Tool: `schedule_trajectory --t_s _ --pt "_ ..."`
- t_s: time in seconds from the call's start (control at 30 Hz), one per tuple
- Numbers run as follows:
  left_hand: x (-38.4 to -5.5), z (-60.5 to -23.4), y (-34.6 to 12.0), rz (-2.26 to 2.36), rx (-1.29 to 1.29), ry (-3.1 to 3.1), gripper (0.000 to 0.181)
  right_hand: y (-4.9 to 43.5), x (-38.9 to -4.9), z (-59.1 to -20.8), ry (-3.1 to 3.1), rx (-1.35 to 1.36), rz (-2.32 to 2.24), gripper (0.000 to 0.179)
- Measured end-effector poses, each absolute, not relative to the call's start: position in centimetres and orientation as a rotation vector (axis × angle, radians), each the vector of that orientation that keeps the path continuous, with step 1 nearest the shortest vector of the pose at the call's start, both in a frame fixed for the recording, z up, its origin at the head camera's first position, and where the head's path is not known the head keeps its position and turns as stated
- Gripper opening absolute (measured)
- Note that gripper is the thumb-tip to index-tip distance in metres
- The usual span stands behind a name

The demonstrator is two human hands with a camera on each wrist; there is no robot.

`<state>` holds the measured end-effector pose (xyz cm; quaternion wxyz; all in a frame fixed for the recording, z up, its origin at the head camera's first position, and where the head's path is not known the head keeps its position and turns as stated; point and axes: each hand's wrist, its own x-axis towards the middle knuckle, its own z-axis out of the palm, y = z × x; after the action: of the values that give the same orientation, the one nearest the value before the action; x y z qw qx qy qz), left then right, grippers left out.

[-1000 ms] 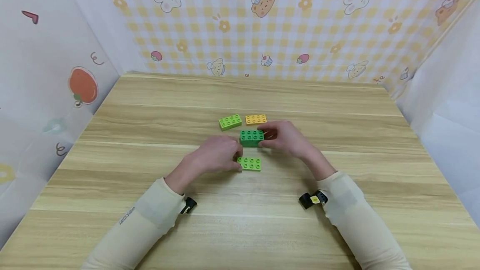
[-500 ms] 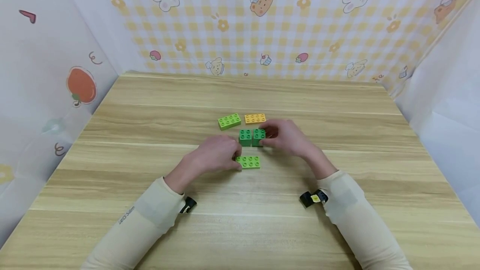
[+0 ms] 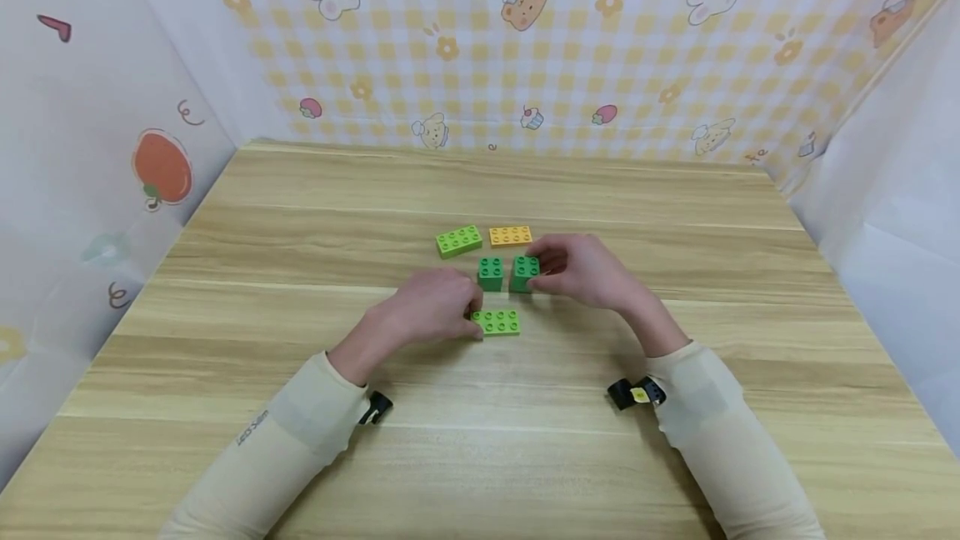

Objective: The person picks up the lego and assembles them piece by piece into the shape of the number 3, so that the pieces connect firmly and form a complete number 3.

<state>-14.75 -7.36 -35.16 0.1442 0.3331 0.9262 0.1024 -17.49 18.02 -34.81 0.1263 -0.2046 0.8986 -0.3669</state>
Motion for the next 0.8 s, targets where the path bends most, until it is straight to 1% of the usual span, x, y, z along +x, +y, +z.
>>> schedule_trajectory --t_s 0.27,0.5,0.8 --pt "-14.77 -35.20 -7.42 0.313 0.942 2.661 0.026 18.12 -17.19 -34.20 2.580 -0.637 -1.059 0.033" --pt "-14.81 -35.13 -7.44 0.317 0.942 2.661 0.026 17.95 -16.95 -33.85 2.553 -0.661 -1.012 0.035" --pt "-14.88 -35.16 -7.44 0.307 0.939 2.665 0.026 17.58 -16.73 -33.95 2.492 -0.700 -0.978 0.033"
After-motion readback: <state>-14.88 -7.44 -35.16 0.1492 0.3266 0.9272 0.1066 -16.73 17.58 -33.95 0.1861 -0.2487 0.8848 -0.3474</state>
